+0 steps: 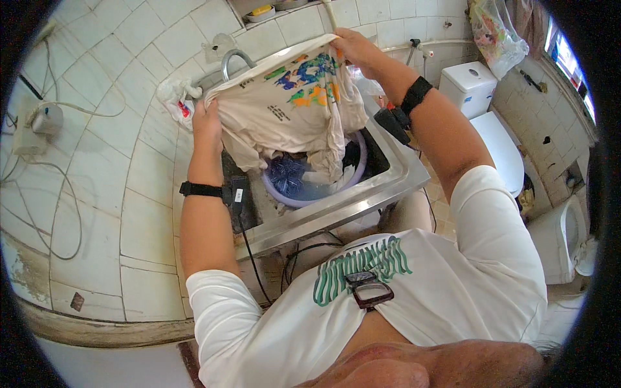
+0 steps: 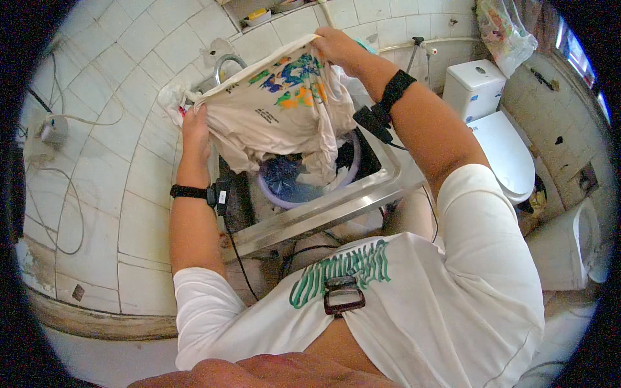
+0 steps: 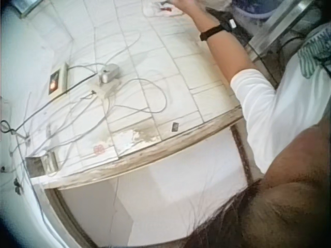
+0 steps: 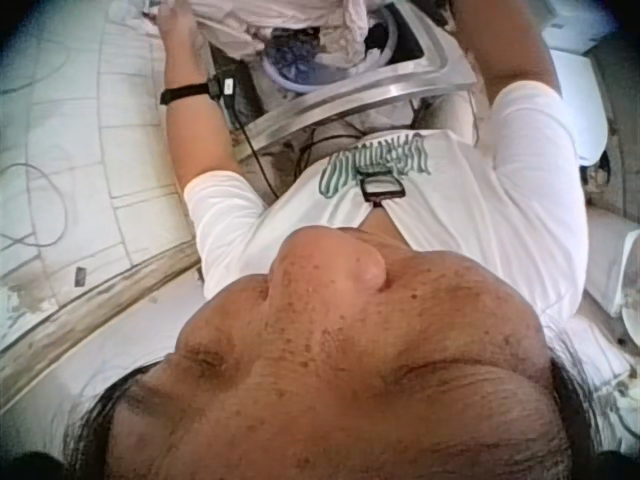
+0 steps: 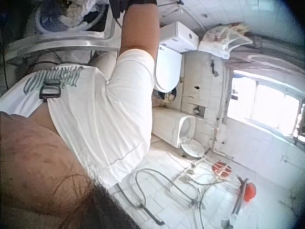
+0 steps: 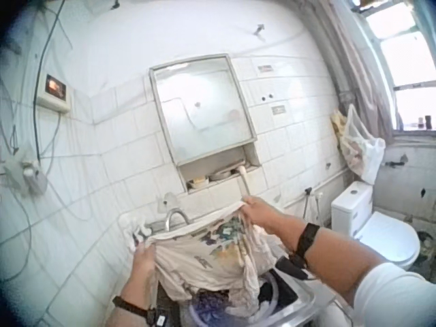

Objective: The person washes clothes by hand in a plastic basin inside a sink, rubbing and scrubbing the fabric between their hands.

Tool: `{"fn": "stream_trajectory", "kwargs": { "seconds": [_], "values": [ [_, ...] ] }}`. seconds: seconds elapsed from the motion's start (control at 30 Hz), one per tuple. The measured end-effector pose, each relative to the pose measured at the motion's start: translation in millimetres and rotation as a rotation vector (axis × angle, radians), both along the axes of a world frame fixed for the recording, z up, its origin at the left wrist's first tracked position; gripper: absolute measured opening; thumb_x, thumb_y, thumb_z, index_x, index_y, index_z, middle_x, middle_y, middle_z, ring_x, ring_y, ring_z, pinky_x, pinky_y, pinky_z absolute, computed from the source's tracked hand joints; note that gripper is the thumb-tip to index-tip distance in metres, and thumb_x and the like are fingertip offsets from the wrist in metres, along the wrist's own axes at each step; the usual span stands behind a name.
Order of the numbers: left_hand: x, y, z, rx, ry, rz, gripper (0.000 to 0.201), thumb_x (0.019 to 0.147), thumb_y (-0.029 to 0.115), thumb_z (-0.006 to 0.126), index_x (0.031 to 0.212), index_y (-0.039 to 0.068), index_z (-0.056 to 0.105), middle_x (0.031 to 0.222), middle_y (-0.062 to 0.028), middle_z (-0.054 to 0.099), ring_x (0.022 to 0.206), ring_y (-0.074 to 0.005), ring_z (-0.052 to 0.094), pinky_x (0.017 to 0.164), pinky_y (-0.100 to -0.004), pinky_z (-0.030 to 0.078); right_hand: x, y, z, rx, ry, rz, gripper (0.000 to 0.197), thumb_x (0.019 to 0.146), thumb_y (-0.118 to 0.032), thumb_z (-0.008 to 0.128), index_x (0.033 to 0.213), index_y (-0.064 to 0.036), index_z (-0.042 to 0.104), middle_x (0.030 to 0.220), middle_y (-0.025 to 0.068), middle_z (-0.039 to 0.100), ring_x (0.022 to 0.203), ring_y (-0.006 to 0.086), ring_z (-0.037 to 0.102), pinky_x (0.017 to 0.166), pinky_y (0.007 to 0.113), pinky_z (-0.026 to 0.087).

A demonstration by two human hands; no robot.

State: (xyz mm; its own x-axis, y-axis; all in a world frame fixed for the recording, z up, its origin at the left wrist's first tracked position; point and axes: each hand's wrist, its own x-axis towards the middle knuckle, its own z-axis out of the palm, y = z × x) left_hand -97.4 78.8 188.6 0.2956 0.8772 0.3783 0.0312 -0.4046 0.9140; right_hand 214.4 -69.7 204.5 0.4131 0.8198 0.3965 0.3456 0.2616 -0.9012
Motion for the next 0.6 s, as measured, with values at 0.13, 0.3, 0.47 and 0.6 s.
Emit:
{"fn": "stream_trajectory", "kwargs": {
  "seconds": [0.13,0.3,0.47,0.6],
  "values": [
    [1.8,-5.1,-4.0,0.046,0.084,0.042,0.025,0.088,0.017,0.049,0.105,-0.002,0.053,0.097,-0.0108,0.058,0.087,-0.017,0.054,0.076,-0.0308,0.044,2.7,-6.3,-14.9,-0.135,0.084,0.024,0.025,0.089,-0.024,0.046,0.099,-0.003,0.055,0.085,0.0081,0.055,0.073,0.0189,0.051,0.063,0.033,0.044],
    [7.4,3.7,-23.7,-0.037,0.03,-0.005,0.023,0.088,0.016,0.049,0.103,-0.001,0.054,0.092,-0.0076,0.058,0.082,-0.0157,0.053,0.074,-0.0305,0.043,-5.1,-8.6,-14.7,-0.176,0.127,0.084,0.023,0.086,-0.025,0.048,0.096,-0.0067,0.057,0.085,0.0059,0.055,0.075,0.0186,0.052,0.061,0.034,0.045],
    [24.4,-22.4,-29.0,-0.174,0.014,-0.242,0.021,0.086,0.013,0.051,0.104,0.002,0.054,0.091,-0.0054,0.058,0.081,-0.0136,0.052,0.074,-0.0295,0.044,-16.9,-6.8,-5.5,-0.291,-0.06,0.141,0.022,0.087,-0.027,0.046,0.099,-0.0116,0.057,0.089,0.0043,0.056,0.079,0.0177,0.053,0.065,0.033,0.046],
    [43.5,-60.2,-21.9,-0.188,0.211,-0.431,0.039,0.081,0.005,0.058,0.118,0.002,0.046,0.101,-0.0072,0.058,0.089,-0.0153,0.055,0.077,-0.0293,0.045,-33.2,-2.6,-6.4,-0.263,-0.059,0.213,0.022,0.085,-0.021,0.047,0.098,-0.0071,0.057,0.086,0.0045,0.056,0.076,0.0157,0.054,0.063,0.032,0.048]
  ]
}}
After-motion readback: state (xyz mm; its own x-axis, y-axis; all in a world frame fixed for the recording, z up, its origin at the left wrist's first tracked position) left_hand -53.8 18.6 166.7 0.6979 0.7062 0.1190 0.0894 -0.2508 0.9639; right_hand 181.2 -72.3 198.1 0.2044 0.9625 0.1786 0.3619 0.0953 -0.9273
